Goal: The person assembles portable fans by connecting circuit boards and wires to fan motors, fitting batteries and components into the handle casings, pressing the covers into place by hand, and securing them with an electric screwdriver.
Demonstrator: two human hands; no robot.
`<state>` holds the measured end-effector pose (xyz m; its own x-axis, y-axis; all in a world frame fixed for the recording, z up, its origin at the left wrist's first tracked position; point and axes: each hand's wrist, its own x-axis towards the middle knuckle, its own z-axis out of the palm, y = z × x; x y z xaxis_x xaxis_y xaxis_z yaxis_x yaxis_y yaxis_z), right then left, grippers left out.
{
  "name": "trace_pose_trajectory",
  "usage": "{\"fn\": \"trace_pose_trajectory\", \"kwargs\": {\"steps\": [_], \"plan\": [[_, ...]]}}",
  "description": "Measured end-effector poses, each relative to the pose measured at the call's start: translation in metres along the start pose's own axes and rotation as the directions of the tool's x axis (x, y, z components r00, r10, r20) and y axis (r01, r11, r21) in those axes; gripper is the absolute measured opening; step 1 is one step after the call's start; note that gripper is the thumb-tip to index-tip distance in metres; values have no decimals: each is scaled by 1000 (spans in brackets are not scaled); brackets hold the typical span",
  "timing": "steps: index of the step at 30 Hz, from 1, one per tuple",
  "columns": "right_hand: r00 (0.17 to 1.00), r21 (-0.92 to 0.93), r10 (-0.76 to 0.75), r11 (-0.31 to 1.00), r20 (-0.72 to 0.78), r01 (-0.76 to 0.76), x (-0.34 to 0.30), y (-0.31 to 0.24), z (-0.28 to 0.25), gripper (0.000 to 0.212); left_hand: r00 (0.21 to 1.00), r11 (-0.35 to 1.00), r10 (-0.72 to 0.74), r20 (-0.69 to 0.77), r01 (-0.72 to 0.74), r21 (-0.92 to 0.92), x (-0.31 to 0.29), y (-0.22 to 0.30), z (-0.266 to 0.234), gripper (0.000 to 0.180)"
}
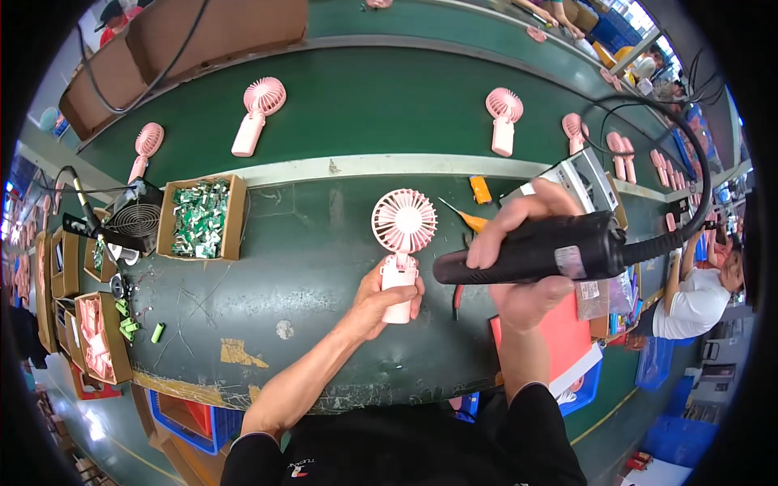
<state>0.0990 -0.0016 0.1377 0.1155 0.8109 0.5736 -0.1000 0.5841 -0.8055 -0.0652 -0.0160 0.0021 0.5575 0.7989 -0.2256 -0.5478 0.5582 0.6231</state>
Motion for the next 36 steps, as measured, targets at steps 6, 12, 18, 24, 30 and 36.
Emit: {"fn": "trace_pose_trajectory", "kwargs": {"steps": [6, 12, 18, 24, 30, 36], "plan": [[999, -7, 26, 1000, 30, -26, 0, 18, 2, 89, 998, 998, -55, -35, 56, 12, 2, 2, 4, 35], [993, 32, 115, 993, 8, -115, -1, 19, 3, 90, 998, 998, -57, -35, 58, 14, 4, 2, 4, 31], [975, 106, 212, 970, 72, -219, -3, 28, 15, 72, 997, 1000, -15, -78, 14, -11, 0, -2, -2, 34], [984, 118, 51, 990, 171, -71, -14, 31, 13, 57, 999, 999, -39, -20, 39, -24, 1, -2, 4, 39], [982, 128, 127, 981, 140, -146, -15, 26, 21, 54, 999, 999, -27, -41, 25, -32, -3, 1, 1, 37], [991, 87, 39, 995, 127, -50, -13, 26, 19, 55, 1000, 1000, -7, 24, 8, -20, 1, -4, 4, 40]]}}
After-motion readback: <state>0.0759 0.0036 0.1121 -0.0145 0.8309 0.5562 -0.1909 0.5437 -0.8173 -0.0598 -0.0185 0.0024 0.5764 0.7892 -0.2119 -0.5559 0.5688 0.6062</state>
